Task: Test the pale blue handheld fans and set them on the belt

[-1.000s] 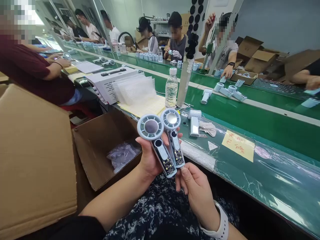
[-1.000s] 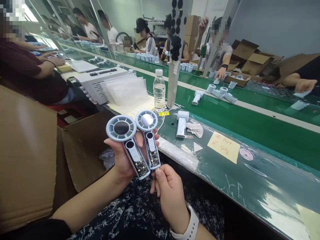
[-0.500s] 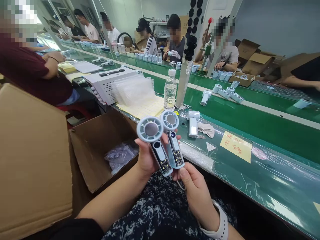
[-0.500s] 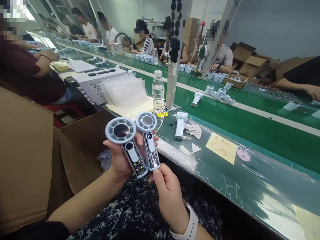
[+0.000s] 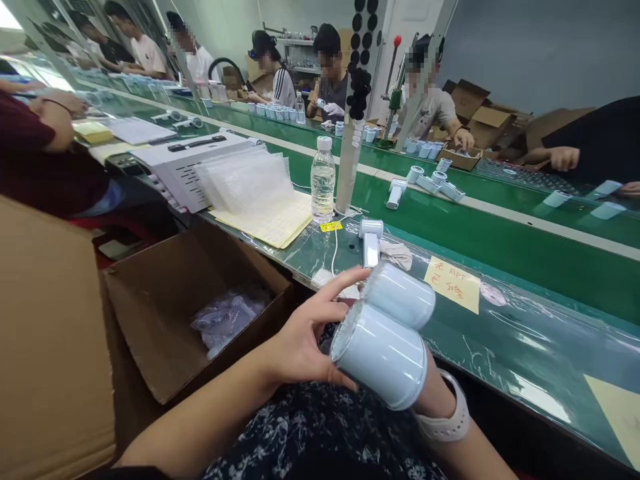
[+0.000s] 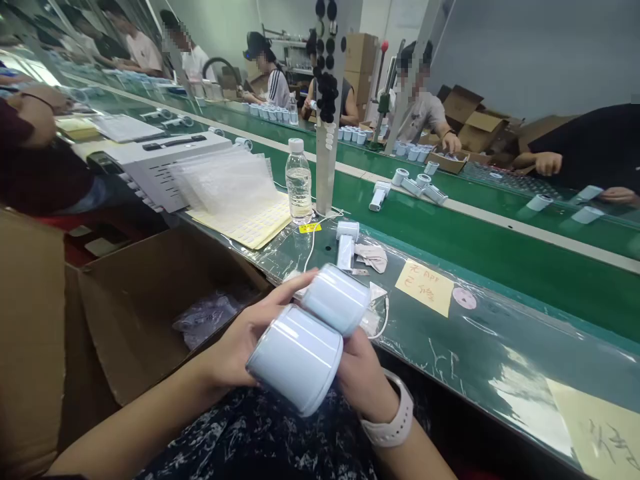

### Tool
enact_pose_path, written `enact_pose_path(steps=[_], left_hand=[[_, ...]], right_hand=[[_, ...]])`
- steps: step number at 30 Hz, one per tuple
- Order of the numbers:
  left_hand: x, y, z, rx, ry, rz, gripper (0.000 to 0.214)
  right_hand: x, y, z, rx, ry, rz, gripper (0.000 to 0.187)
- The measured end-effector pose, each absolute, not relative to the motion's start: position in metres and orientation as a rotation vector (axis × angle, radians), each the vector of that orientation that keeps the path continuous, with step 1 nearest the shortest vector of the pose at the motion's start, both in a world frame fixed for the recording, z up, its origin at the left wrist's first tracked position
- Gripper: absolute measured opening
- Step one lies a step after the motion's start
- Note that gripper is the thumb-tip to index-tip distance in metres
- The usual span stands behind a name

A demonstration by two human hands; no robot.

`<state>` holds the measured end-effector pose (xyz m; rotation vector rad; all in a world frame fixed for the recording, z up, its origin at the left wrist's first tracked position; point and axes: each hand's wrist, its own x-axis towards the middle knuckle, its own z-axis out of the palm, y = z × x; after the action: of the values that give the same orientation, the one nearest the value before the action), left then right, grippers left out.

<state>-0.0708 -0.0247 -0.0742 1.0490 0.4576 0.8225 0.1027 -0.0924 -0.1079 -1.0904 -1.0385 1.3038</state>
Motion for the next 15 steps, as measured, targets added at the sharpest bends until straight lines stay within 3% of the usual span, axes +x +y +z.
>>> enact_pose_path(steps=[2, 6, 10, 15], left_hand=[[-0.070, -0.020, -0.085, 1.026, 0.502, 0.824, 0.059], [-0.066, -0.015, -0.106, 0.749, 0.602, 0.874, 0.038], [-0.063, -0.022, -0.108, 0.541, 0.495, 0.742, 0.052], [-0.068, -0.031, -0.101, 0.691, 0.411, 0.781, 0.047]], right_hand=[[0.108, -0.098, -0.110, -1.022, -0.946, 1.424, 0.045], [0.121, -0.099, -0.114, -1.061, -0.818, 1.446, 0.048], [0.116, -0.096, -0.115, -1.147, -0.682, 1.395, 0.037], [0.113, -0.098, -0.110, -1.032, -0.709, 1.443, 0.031]])
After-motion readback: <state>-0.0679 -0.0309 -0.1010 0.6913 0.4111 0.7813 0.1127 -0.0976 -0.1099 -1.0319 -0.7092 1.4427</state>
